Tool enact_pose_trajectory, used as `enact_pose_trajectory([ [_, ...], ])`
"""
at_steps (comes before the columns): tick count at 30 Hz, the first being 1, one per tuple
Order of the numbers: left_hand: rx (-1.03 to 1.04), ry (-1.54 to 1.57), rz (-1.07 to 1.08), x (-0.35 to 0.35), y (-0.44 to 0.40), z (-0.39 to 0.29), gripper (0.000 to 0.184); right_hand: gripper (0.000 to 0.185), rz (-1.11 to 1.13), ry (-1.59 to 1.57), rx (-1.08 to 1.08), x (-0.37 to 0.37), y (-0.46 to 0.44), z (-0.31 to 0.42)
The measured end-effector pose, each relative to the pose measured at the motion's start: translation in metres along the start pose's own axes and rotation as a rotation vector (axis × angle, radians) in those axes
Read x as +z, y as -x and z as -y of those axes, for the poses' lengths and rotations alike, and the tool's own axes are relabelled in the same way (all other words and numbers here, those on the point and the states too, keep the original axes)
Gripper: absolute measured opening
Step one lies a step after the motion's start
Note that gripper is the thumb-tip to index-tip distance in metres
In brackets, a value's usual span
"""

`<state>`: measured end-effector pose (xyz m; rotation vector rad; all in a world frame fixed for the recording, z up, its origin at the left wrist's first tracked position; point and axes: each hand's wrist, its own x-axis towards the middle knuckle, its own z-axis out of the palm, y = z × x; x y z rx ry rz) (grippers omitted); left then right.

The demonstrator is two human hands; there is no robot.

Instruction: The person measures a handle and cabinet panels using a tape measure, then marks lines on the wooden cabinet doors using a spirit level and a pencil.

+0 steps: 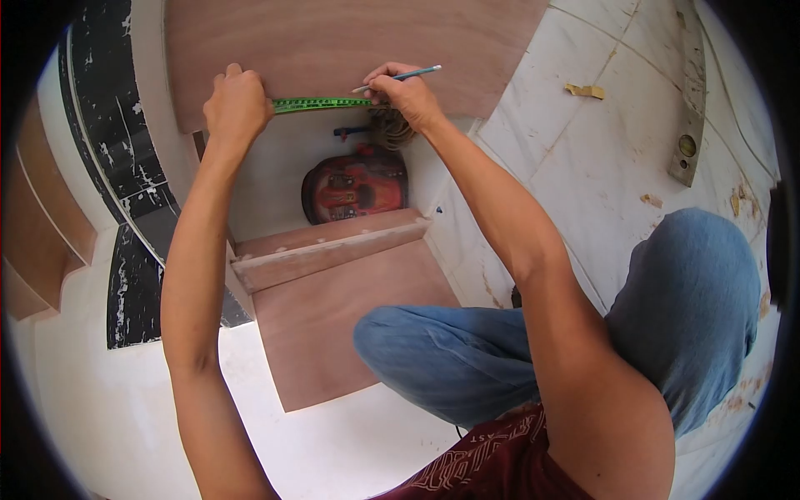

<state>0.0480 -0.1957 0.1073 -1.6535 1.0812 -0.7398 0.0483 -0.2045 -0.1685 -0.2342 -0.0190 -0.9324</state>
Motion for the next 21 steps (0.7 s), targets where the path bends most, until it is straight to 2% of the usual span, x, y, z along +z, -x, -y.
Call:
enact_pose_trajectory([
  [5, 0.001, 0.018, -0.011, 0.001, 0.001, 0.001, 0.023, 0.014, 0.022, 0.078, -0.041, 0.009, 0.0, -0.005],
  [7, 0.002, 0.026, -0.014, 0.001, 0.001, 0.001, 0.023, 0.015, -0.052, 0.071, -0.033, 0.005, -0.001, -0.005],
  [11, 0.013, 0.024, -0.029, -0.001, 0.002, 0.001, 0.023, 0.017, -0.086, -0.043, 0.002, -0.001, 0.003, -0.001],
  [21, 0.027, 0.034, -0.057, 0.002, 0.003, 0.0, 0.019, 0.016, -0.023, 0.175, -0.077, 0.023, 0.003, -0.008],
])
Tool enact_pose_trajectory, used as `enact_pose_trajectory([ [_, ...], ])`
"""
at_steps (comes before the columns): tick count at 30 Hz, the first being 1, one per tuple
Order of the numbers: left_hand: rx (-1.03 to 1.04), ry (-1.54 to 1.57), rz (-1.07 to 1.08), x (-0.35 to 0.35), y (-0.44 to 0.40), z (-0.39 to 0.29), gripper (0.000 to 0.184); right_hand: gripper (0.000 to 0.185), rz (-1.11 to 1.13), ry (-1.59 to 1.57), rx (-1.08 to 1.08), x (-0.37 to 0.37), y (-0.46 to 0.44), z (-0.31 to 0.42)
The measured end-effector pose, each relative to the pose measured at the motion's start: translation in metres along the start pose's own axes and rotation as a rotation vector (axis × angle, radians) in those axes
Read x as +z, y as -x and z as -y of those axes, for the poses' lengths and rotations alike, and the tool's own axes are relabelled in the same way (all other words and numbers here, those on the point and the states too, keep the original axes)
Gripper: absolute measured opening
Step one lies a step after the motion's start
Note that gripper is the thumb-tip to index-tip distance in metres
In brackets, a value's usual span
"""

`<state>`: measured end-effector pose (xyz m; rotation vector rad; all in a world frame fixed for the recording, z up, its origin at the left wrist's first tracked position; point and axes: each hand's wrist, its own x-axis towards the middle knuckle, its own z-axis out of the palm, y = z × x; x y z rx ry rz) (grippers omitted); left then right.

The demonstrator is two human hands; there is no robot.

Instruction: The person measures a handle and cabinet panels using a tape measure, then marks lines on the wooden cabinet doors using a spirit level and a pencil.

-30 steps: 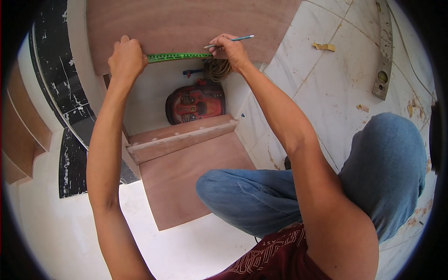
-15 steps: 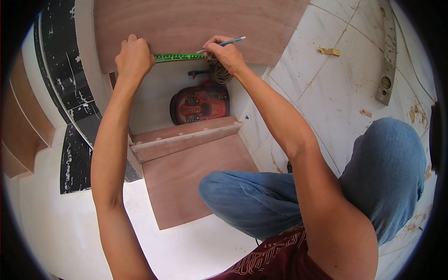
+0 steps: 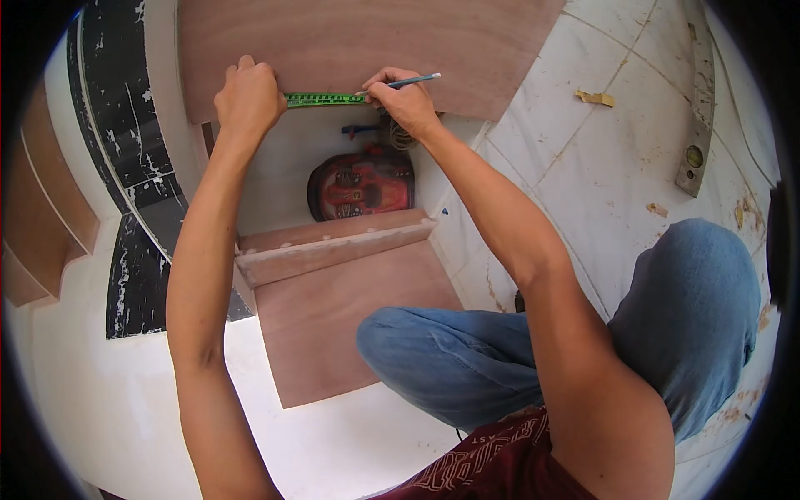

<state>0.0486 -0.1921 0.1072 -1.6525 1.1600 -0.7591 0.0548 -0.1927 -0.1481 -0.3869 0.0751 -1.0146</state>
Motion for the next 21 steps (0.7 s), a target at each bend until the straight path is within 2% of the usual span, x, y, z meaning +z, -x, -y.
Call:
enact_pose_trajectory([
  [21, 0.006, -0.004, -0.018, 0.0, 0.0, 0.0, 0.018, 0.018, -0.061, 0.112, -0.057, 0.001, -0.004, -0.01],
])
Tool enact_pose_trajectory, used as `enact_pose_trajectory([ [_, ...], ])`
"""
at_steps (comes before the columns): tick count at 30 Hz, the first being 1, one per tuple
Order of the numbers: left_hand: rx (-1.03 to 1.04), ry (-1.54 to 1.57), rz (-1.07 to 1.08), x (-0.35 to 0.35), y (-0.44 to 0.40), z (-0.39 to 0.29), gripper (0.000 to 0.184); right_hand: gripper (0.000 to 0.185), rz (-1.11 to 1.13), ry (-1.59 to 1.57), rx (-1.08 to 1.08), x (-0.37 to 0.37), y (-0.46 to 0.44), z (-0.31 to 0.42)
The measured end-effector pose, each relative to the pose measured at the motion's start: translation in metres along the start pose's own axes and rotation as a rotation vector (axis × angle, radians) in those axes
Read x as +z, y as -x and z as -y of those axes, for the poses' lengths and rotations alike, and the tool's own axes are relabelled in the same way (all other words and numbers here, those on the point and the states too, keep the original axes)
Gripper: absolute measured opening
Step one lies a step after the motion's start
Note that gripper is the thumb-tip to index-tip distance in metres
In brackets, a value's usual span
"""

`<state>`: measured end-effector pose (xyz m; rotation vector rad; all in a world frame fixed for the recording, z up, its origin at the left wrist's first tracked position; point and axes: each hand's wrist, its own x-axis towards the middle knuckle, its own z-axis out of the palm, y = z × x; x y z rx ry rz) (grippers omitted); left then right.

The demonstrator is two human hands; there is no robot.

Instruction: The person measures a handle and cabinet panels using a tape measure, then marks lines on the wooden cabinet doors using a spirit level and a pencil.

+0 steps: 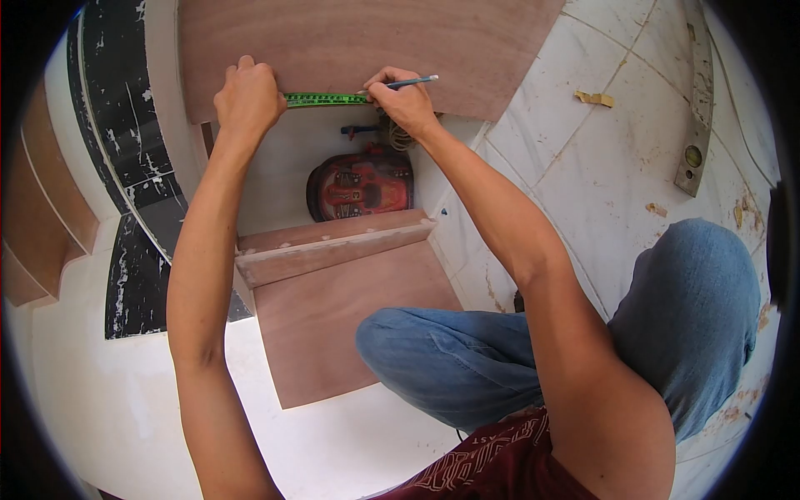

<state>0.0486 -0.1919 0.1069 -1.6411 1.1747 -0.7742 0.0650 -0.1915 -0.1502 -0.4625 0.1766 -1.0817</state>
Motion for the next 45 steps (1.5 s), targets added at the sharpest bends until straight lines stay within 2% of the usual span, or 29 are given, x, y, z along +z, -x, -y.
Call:
enact_pose_trajectory([
  [5, 0.004, -0.005, 0.0, 0.001, 0.0, 0.001, 0.018, 0.018, -0.042, -0.073, 0.03, 0.003, 0.003, 0.004],
  [8, -0.001, -0.003, 0.005, 0.0, 0.0, 0.001, 0.018, 0.017, -0.019, -0.002, -0.007, 0.001, 0.002, 0.002],
  [14, -0.004, -0.005, 0.003, 0.0, 0.0, 0.001, 0.018, 0.015, -0.053, -0.139, 0.075, 0.003, 0.004, 0.004],
  [17, -0.01, -0.003, 0.018, 0.001, -0.001, 0.001, 0.019, 0.016, -0.022, 0.0, 0.001, 0.002, 0.002, 0.005],
  [20, -0.001, 0.009, 0.001, 0.002, -0.001, 0.001, 0.019, 0.017, -0.056, -0.144, 0.07, 0.003, 0.004, 0.006],
  [23, -0.003, 0.004, -0.005, 0.002, -0.001, 0.002, 0.019, 0.016, -0.043, -0.019, -0.006, 0.005, 0.003, 0.004],
  [26, -0.003, 0.001, 0.007, 0.002, 0.0, 0.001, 0.019, 0.015, -0.085, -0.245, 0.117, -0.007, 0.0, 0.006],
  [29, -0.016, -0.013, 0.013, 0.0, -0.001, 0.001, 0.019, 0.015, -0.254, -0.399, 0.15, -0.033, 0.003, 0.006],
  [32, -0.015, -0.011, 0.018, 0.001, -0.001, 0.0, 0.019, 0.016, -0.261, -0.366, 0.188, -0.048, 0.011, -0.007],
  [38, -0.013, -0.004, 0.01, 0.0, 0.0, 0.0, 0.019, 0.016, -0.23, -0.032, 0.166, -0.047, 0.018, -0.03],
  [45, -0.021, 0.0, 0.012, -0.001, 0.0, 0.0, 0.02, 0.013, -0.251, -0.03, 0.187, -0.046, 0.02, -0.03],
])
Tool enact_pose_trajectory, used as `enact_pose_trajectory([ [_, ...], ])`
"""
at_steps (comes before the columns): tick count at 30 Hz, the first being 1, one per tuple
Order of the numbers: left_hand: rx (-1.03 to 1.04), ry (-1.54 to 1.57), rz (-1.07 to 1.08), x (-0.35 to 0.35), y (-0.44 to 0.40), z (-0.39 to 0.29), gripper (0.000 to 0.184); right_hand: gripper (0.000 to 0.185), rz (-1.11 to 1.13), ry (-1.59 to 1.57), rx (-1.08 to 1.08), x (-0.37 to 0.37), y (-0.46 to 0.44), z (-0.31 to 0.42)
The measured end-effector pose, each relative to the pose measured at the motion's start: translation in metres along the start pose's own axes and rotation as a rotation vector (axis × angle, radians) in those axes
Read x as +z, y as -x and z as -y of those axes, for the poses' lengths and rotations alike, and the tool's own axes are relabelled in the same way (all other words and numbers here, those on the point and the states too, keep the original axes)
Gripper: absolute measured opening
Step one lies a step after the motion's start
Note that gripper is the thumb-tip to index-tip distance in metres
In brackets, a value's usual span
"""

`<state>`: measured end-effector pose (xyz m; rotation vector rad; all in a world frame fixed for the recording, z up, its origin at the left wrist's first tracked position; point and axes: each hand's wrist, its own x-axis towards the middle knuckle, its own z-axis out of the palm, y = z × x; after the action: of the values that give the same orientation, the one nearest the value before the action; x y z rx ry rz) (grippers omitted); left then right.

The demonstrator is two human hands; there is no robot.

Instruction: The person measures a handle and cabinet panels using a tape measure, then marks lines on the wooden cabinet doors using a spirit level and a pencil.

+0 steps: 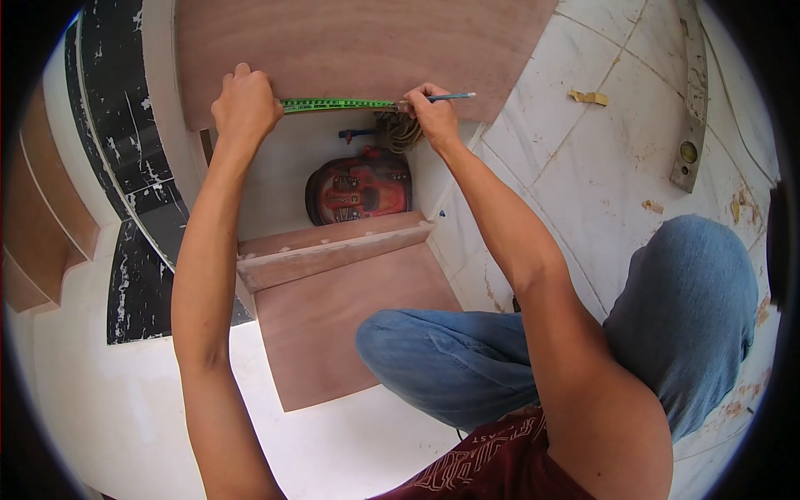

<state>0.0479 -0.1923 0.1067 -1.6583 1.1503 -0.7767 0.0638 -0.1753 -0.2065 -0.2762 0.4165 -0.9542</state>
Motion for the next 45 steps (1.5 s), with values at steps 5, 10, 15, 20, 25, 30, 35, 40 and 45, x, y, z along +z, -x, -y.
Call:
enact_pose_trajectory([
  [5, 0.0, -0.007, -0.003, -0.001, 0.0, -0.002, 0.02, 0.013, -0.003, -0.003, 0.0, 0.002, -0.002, -0.001],
  [10, 0.015, -0.002, -0.012, -0.001, 0.001, -0.001, 0.02, 0.013, -0.023, -0.042, 0.007, 0.003, 0.0, 0.0],
  [15, 0.016, 0.007, -0.014, 0.003, 0.0, 0.001, 0.02, 0.013, -0.012, -0.015, 0.002, 0.001, 0.001, 0.003],
  [20, 0.009, -0.018, -0.008, 0.001, 0.0, 0.001, 0.02, 0.014, -0.015, -0.06, -0.004, 0.004, 0.001, 0.002],
  [25, 0.014, 0.002, -0.021, 0.005, 0.0, 0.003, 0.018, 0.014, -0.024, -0.043, -0.001, 0.003, -0.001, -0.003],
  [30, 0.009, -0.012, 0.003, 0.001, 0.0, 0.001, 0.017, 0.015, 0.025, -0.137, 0.052, -0.008, -0.006, 0.001],
  [35, 0.051, 0.065, 0.023, -0.001, 0.0, 0.011, 0.017, 0.02, -0.071, -0.339, 0.109, -0.028, -0.002, 0.018],
  [40, 0.052, 0.468, 0.35, -0.022, 0.003, 0.024, 0.024, 0.02, -0.015, -0.032, 0.153, -0.074, 0.006, 0.055],
  [45, 0.249, 0.755, 0.282, 0.028, 0.005, -0.011, 0.025, 0.023, -0.06, 0.13, 0.162, -0.119, 0.02, 0.122],
])
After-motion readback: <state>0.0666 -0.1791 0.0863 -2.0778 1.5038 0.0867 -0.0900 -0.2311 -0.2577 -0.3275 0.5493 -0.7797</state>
